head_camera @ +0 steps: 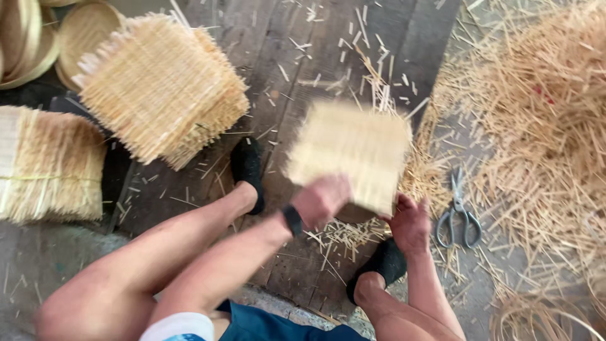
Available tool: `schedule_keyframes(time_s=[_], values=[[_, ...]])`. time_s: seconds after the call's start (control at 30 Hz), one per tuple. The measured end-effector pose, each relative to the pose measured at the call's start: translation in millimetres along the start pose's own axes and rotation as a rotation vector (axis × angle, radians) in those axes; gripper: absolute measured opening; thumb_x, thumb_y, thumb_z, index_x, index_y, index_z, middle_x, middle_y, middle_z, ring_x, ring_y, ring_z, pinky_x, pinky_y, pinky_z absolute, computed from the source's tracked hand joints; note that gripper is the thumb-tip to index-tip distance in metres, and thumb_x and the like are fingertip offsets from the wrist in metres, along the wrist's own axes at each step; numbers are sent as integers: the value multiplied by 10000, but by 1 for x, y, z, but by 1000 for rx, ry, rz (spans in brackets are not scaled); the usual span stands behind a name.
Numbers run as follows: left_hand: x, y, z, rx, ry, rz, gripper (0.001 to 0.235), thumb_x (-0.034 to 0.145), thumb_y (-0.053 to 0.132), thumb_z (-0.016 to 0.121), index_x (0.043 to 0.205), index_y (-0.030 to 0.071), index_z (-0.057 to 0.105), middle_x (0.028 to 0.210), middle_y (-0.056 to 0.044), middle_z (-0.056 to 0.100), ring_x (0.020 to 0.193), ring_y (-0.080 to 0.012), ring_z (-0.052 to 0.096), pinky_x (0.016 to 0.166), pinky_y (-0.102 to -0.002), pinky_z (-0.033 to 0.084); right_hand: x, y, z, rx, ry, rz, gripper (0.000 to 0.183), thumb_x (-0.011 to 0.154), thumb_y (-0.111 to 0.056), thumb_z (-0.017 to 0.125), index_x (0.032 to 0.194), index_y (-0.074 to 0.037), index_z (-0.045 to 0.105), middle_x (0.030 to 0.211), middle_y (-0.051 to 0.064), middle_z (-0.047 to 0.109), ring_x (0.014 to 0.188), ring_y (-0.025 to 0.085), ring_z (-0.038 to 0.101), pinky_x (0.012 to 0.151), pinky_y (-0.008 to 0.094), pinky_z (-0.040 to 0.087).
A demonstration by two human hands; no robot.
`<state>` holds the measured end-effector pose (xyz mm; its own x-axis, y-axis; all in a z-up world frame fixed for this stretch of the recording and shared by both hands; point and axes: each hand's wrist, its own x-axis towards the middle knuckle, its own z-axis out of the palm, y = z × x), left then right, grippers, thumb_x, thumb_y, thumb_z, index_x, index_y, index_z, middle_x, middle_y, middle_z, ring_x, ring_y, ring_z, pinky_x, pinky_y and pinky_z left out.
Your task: The person places a circular wooden template on a woven bamboo mat and uses shears to cut the mat into a circular shape. The finished circles are stacked nearby.
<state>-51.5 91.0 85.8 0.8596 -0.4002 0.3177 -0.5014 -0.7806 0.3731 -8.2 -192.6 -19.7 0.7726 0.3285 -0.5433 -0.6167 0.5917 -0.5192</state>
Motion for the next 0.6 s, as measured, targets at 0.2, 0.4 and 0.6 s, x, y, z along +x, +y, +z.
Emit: schedule_keyframes(time_s=[0.2,0.4,0.6], values=[[-44,21,89,-326,-24,-171,663,771,273,820,1366,54,627,1443,-208,558,1331,-336,505,1096,-472,431,14,10,-11,-718,140,-152,259,908,-83,719,1150,-13,660,1017,31,728,880,102,660,787,254,546],[-38,-94,111,-963,43,-1285,339,753,63,840,1056,-49,736,1019,-178,770,843,-200,723,772,-351,610,13,6,-14,-671,106,-164,291,909,-89,727,1175,4,652,1034,52,737,884,112,673,805,264,560],[-65,-113,131,-1075,50,-1217,294,789,52,843,1040,-56,734,942,-111,768,775,-140,706,721,-291,572,12,6,-12,-624,148,-143,370,867,-134,781,1190,7,667,1021,42,748,875,105,691,790,271,577]])
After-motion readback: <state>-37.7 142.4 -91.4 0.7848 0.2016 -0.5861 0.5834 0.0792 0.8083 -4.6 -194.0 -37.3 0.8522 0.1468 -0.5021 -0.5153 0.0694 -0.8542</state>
